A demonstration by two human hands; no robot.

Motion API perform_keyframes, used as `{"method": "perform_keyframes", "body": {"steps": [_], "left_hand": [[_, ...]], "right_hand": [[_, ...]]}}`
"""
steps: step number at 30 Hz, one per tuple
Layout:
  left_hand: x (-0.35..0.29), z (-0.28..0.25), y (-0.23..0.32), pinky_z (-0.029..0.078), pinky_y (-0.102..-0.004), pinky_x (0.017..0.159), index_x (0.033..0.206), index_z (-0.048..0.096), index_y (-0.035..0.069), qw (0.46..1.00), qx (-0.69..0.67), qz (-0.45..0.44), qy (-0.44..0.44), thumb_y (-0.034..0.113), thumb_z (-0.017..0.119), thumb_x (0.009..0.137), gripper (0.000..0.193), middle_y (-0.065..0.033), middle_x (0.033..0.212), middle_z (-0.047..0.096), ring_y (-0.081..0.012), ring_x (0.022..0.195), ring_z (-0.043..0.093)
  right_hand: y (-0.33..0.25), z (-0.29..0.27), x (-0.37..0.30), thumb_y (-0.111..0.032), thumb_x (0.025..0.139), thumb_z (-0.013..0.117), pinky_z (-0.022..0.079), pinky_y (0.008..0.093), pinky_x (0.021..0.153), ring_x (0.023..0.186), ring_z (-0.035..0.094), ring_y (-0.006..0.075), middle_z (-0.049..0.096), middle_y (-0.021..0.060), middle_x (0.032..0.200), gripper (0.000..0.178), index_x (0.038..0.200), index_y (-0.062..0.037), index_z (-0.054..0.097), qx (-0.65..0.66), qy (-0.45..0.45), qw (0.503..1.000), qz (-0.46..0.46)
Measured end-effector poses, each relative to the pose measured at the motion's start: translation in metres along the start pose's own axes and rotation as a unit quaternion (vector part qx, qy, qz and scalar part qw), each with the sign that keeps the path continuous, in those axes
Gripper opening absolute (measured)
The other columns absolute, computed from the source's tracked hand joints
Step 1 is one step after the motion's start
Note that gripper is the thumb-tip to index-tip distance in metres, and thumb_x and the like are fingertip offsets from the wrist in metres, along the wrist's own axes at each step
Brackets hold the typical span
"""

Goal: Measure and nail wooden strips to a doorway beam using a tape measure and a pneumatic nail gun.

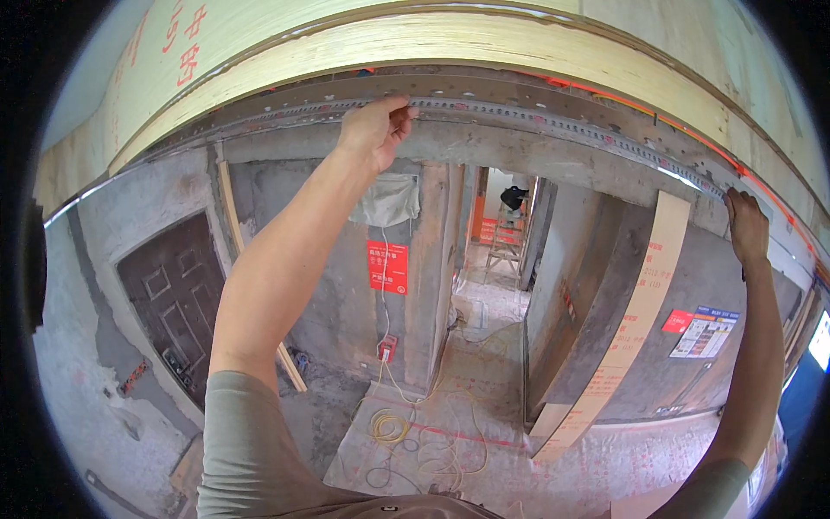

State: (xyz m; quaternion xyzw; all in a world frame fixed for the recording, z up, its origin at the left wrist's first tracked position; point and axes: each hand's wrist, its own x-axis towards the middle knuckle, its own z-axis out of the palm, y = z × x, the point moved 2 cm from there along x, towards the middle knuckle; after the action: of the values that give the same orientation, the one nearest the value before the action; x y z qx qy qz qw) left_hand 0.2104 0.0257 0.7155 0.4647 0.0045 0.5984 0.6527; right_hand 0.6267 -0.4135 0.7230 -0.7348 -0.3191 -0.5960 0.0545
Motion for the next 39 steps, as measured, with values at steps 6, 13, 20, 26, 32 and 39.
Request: {"method": "perform_keyframes", "body": {"steps": [6, 13, 20, 26, 32, 39], "left_hand": [[0.003, 0.001, 0.001, 0.047, -0.0263, 0.053, 0.087, 0.064, 0.001, 0.999, 0.024, 0.025, 0.018, -0.003, 0.065, 0.085, 0.005, -0.0089, 0.080, 0.065, -0.0178, 0.067, 0.063], [0.014, 0.000, -0.002, 0.044, -0.0258, 0.048, 0.084, 0.064, -0.001, 0.999, 0.026, 0.041, 0.021, -0.005, 0.068, 0.082, 0.006, -0.0095, 0.077, 0.065, -0.0165, 0.060, 0.061], [0.019, -0.003, -0.003, 0.041, -0.0262, 0.047, 0.083, 0.065, 0.002, 0.999, 0.041, 0.022, 0.016, -0.004, 0.070, 0.081, 0.008, -0.0059, 0.075, 0.064, -0.0144, 0.058, 0.057], [0.028, -0.013, 0.001, 0.039, -0.0264, 0.048, 0.081, 0.065, 0.004, 0.998, 0.050, 0.027, -0.026, -0.001, 0.070, 0.083, 0.007, -0.0031, 0.072, 0.060, -0.0118, 0.057, 0.052], [0.030, -0.015, 0.001, 0.040, -0.0253, 0.051, 0.082, 0.064, 0.005, 0.998, 0.058, -0.002, -0.011, 0.001, 0.069, 0.085, 0.007, -0.0013, 0.074, 0.059, -0.0104, 0.061, 0.052], [0.040, -0.022, 0.002, 0.040, -0.0242, 0.052, 0.088, 0.064, 0.005, 0.999, 0.040, -0.006, -0.024, 0.003, 0.068, 0.087, 0.004, -0.0004, 0.075, 0.058, -0.0089, 0.060, 0.051]], "right_hand": [[-0.013, -0.008, 0.000, -0.026, 0.099, 0.050, 0.053, 0.0466, 0.076, 0.092, 0.063, 0.0349, 0.064, 0.0147, 0.095, 0.025, 0.109, -0.0071, 0.063, -0.001, -0.013, 1.000, 0.009], [-0.007, -0.001, -0.001, -0.028, 0.099, 0.049, 0.054, 0.0462, 0.076, 0.094, 0.063, 0.0332, 0.065, 0.0136, 0.096, 0.026, 0.108, -0.0073, 0.062, -0.004, -0.005, 1.000, 0.003], [-0.012, -0.007, -0.003, -0.028, 0.098, 0.049, 0.053, 0.0455, 0.076, 0.094, 0.063, 0.0325, 0.065, 0.0138, 0.095, 0.027, 0.109, -0.0083, 0.063, 0.004, -0.006, 1.000, 0.011], [-0.014, -0.003, -0.002, -0.027, 0.099, 0.046, 0.053, 0.0445, 0.077, 0.096, 0.063, 0.0312, 0.065, 0.0123, 0.096, 0.027, 0.111, -0.0094, 0.063, 0.007, 0.002, 1.000, 0.012], [-0.013, -0.002, -0.003, -0.030, 0.099, 0.048, 0.052, 0.0446, 0.079, 0.096, 0.062, 0.0318, 0.065, 0.0123, 0.096, 0.029, 0.107, -0.0077, 0.064, 0.003, 0.002, 1.000, 0.021], [-0.015, -0.005, -0.005, -0.026, 0.098, 0.048, 0.052, 0.0444, 0.082, 0.098, 0.062, 0.0313, 0.065, 0.0125, 0.098, 0.025, 0.110, -0.0089, 0.062, -0.006, -0.012, 1.000, 0.019]]}}
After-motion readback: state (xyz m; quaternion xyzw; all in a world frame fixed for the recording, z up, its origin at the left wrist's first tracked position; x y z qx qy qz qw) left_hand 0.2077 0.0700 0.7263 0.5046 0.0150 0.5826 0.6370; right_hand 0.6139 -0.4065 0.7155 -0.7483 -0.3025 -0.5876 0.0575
